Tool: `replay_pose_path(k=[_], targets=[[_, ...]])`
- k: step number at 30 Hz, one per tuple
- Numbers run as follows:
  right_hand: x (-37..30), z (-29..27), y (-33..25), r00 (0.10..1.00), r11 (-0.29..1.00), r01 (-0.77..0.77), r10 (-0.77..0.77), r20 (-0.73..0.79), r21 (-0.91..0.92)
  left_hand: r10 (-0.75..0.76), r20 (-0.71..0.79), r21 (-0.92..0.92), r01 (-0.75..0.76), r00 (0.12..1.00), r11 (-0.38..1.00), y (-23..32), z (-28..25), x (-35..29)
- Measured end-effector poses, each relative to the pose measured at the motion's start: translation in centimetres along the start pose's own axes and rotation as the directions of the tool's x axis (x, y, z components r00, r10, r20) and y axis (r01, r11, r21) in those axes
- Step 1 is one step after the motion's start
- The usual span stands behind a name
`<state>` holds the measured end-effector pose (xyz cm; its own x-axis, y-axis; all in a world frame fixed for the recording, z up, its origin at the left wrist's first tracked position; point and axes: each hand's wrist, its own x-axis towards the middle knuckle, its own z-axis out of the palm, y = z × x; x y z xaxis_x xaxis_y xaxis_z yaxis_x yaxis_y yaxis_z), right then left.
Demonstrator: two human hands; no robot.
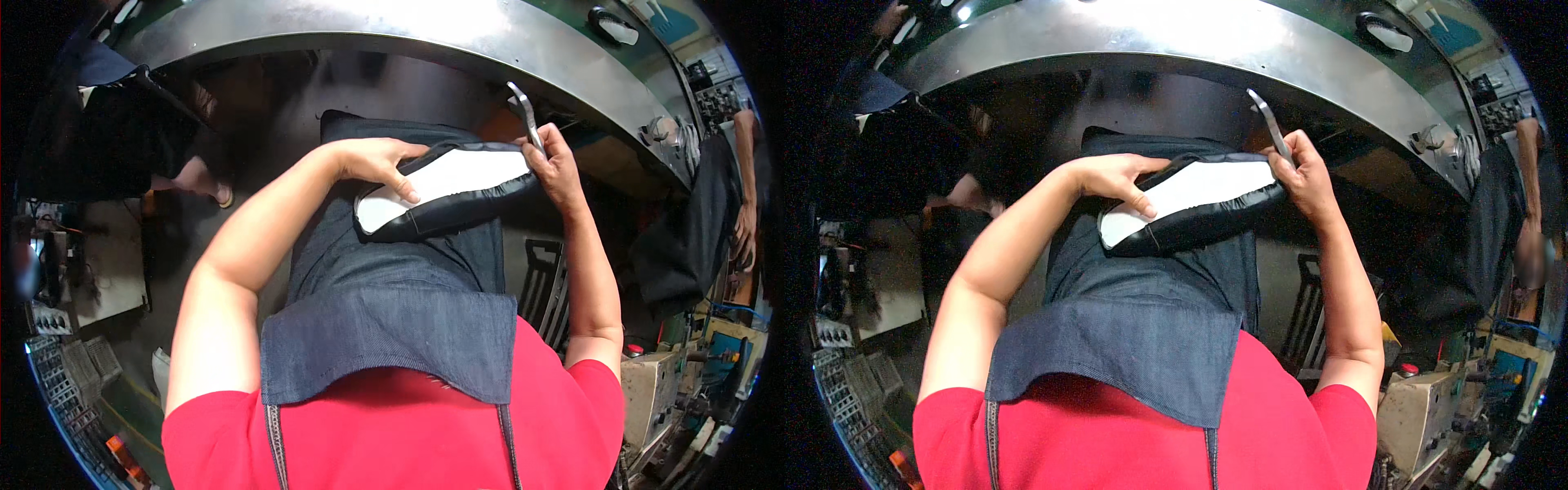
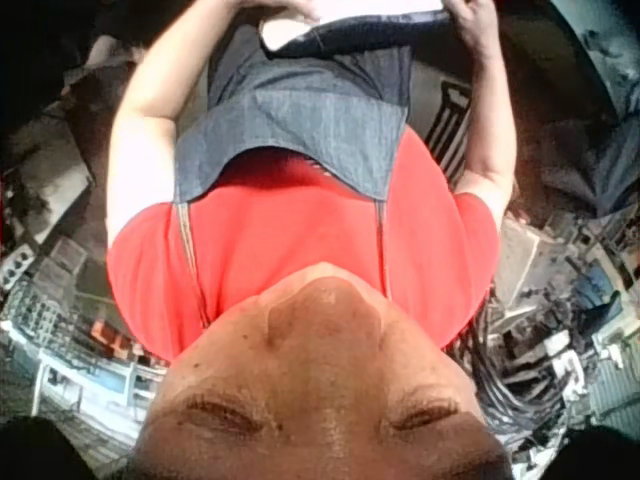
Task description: Using specialized pliers to stretch and pull shoe upper material over the last on a production line.
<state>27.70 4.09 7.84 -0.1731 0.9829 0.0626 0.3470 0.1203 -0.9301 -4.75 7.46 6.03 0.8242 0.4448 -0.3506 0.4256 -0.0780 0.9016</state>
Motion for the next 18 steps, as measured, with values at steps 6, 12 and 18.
replay_pose_path(k=[6, 12, 18], targets=[[0.9, -0.2, -0.2, 0.967, 0.726, 0.071, -0.218, -0.131, -0.683, -0.091, -0.016, -0.715, 0.052, 0.996, 0.697, -1.5, 4.6, 1.1], [-6.1, 2.3, -4.0, 0.994, 0.996, -0.071, 0.074, 0.085, -0.046, -0.172, -0.166, -0.652, 0.023, 0.971, 0.758, -0.4, 5.4, -0.3], [-9.2, 4.7, -3.9, 0.73, 0.657, -0.665, 0.471, 0.495, 0.355, -0.235, -0.366, -0.416, 0.068, 0.9, 0.907, 1.5, 6.6, 0.7]])
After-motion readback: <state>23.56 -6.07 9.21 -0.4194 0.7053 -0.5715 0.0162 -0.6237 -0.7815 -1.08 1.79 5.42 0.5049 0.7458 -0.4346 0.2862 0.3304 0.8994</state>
